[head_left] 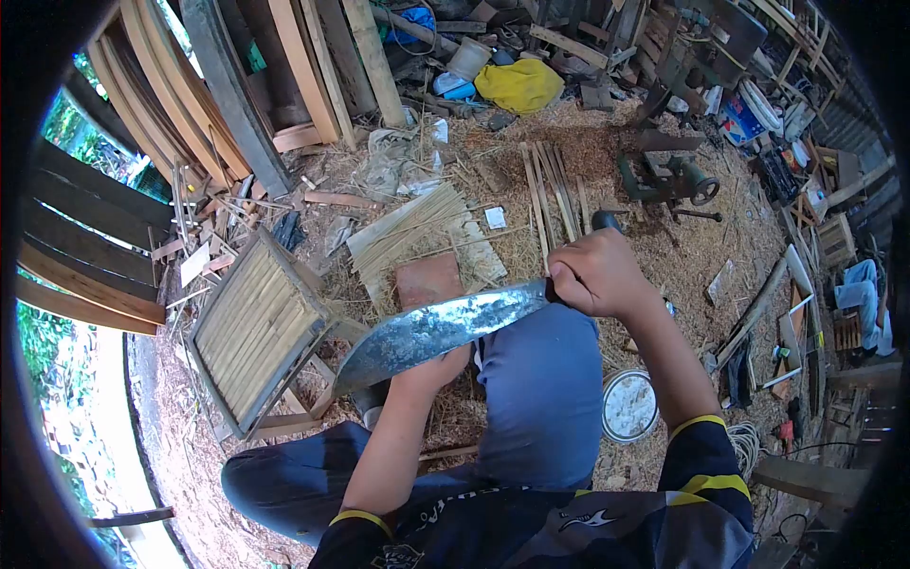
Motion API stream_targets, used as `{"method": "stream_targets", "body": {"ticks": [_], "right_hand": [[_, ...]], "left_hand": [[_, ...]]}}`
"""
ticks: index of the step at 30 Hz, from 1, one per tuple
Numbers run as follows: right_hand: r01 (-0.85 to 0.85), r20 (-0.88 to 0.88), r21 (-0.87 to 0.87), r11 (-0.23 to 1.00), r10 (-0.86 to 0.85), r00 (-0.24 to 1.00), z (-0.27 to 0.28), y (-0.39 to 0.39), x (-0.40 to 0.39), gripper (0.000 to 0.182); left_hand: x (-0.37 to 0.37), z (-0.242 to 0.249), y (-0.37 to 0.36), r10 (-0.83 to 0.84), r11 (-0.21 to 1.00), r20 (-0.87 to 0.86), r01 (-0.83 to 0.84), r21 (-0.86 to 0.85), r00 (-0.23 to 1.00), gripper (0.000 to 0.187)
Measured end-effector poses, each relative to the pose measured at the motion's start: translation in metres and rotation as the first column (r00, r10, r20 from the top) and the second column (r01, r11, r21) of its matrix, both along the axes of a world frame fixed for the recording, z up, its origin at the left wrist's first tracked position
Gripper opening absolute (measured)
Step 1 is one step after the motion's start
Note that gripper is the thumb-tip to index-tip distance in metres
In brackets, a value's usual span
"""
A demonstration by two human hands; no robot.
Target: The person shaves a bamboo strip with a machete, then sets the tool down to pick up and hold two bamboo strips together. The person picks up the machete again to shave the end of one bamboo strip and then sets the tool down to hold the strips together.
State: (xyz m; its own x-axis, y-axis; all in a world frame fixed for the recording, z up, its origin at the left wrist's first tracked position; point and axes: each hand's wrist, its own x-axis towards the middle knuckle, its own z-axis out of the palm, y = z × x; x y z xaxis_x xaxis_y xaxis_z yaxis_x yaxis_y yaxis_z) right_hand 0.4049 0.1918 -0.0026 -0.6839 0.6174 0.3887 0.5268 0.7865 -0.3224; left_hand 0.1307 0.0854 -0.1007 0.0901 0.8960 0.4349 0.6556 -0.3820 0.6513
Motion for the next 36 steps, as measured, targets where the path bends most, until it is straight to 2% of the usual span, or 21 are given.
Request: {"method": "stream_targets", "body": {"ticks": [3,5,7,8,9,10,12,13,15,18,21,22,25,26,28,30,31,32,33,35,36], "right_hand": [[0.031,0.058,0.024,0.999,-0.032,0.998,0.011,-0.003,0.01,0.029],[0.035,0.065,0.053,0.998,-0.038,0.997,0.015,-0.006,0.012,0.028],[0.043,0.028,0.11,0.993,-0.047,0.998,0.02,-0.008,0.016,0.028],[0.107,-0.011,0.006,0.994,-0.107,0.994,0.009,-0.009,0.027,0.028],[0.167,-0.05,-0.103,0.981,-0.172,0.984,-0.017,-0.012,0.044,0.029],[0.22,-0.086,-0.206,0.954,-0.241,0.967,-0.03,-0.015,0.053,0.029],[0.327,-0.131,-0.252,0.911,-0.366,0.921,-0.046,-0.022,0.069,0.03],[0.378,-0.134,-0.294,0.878,-0.43,0.893,-0.05,-0.028,0.075,0.03],[0.385,-0.074,-0.293,0.875,-0.423,0.903,-0.045,-0.026,0.068,0.031],[0.319,-0.079,-0.296,0.9,-0.356,0.931,-0.027,-0.022,0.044,0.033],[0.215,-0.046,-0.231,0.949,-0.231,0.972,-0.013,-0.013,0.026,0.033],[0.19,-0.024,-0.199,0.961,-0.199,0.98,-0.009,-0.01,0.02,0.033],[0.117,-0.033,-0.142,0.983,-0.123,0.992,0.002,-0.003,0.003,0.031],[0.101,-0.045,-0.134,0.986,-0.108,0.993,0.003,-0.003,-0.001,0.03],[0.082,-0.061,-0.123,0.989,-0.09,0.994,0.004,-0.002,-0.005,0.029],[0.083,-0.067,-0.118,0.99,-0.091,0.994,0.005,-0.003,-0.005,0.029],[0.081,-0.068,-0.109,0.991,-0.088,0.994,0.003,-0.003,-0.004,0.029],[0.078,-0.068,-0.101,0.992,-0.086,0.994,0.001,-0.002,-0.004,0.028],[0.076,-0.069,-0.093,0.993,-0.082,0.994,0.0,-0.002,-0.003,0.028],[0.069,-0.05,-0.103,0.992,-0.074,0.996,0.0,-0.002,-0.003,0.029],[0.065,-0.04,-0.106,0.992,-0.069,0.997,0.001,-0.002,-0.003,0.029]], "left_hand": [[-0.01,-0.009,-0.007,0.014,1.0,0.074,-0.015,0.006,0.997,0.026],[-0.009,0.033,-0.012,0.031,0.993,-0.111,-0.043,-0.11,0.993,0.031],[-0.004,0.05,-0.017,0.046,0.968,-0.257,-0.107,-0.226,0.965,0.031],[-0.014,0.011,-0.022,0.132,0.985,0.041,-0.127,-0.114,0.99,0.023],[-0.024,-0.028,-0.028,0.132,0.988,0.328,-0.15,0.032,0.935,0.023],[-0.046,0.0,-0.03,0.06,0.997,0.464,-0.071,0.006,0.884,0.024],[-0.045,0.046,-0.024,0.269,0.956,0.34,-0.207,-0.206,0.901,0.032],[-0.036,0.045,-0.009,0.251,0.959,0.381,-0.177,-0.219,0.89,0.029],[-0.021,0.032,0.022,0.18,0.971,0.452,-0.084,-0.224,0.874,0.024],[0.007,0.012,0.037,0.095,0.97,0.726,0.099,-0.22,0.681,0.015],[0.008,-0.016,0.046,0.045,0.975,0.576,0.089,-0.202,0.816,0.02],[0.003,-0.019,0.039,0.0,0.988,0.393,0.061,-0.145,0.92,0.029],[0.003,-0.018,0.038,-0.068,0.995,0.228,0.082,-0.051,0.971,0.028],[0.003,-0.015,0.041,-0.054,0.991,0.226,0.08,-0.109,0.973,0.025],[0.014,0.019,0.032,-0.063,0.992,0.22,0.085,-0.093,0.973,0.02],[0.012,0.021,0.029,-0.075,0.974,0.245,0.124,-0.188,0.967,0.026],[0.004,0.007,0.03,-0.075,0.944,0.274,0.157,-0.29,0.959,0.035],[0.003,-0.001,0.031,-0.072,0.939,0.321,0.173,-0.298,0.944,0.035],[0.003,-0.007,0.033,-0.068,0.934,0.367,0.189,-0.304,0.928,0.034],[0.012,-0.019,0.033,-0.074,0.978,0.491,0.159,-0.132,0.868,0.019],[0.013,-0.019,0.032,-0.076,0.977,0.502,0.164,-0.133,0.862,0.02]]}}
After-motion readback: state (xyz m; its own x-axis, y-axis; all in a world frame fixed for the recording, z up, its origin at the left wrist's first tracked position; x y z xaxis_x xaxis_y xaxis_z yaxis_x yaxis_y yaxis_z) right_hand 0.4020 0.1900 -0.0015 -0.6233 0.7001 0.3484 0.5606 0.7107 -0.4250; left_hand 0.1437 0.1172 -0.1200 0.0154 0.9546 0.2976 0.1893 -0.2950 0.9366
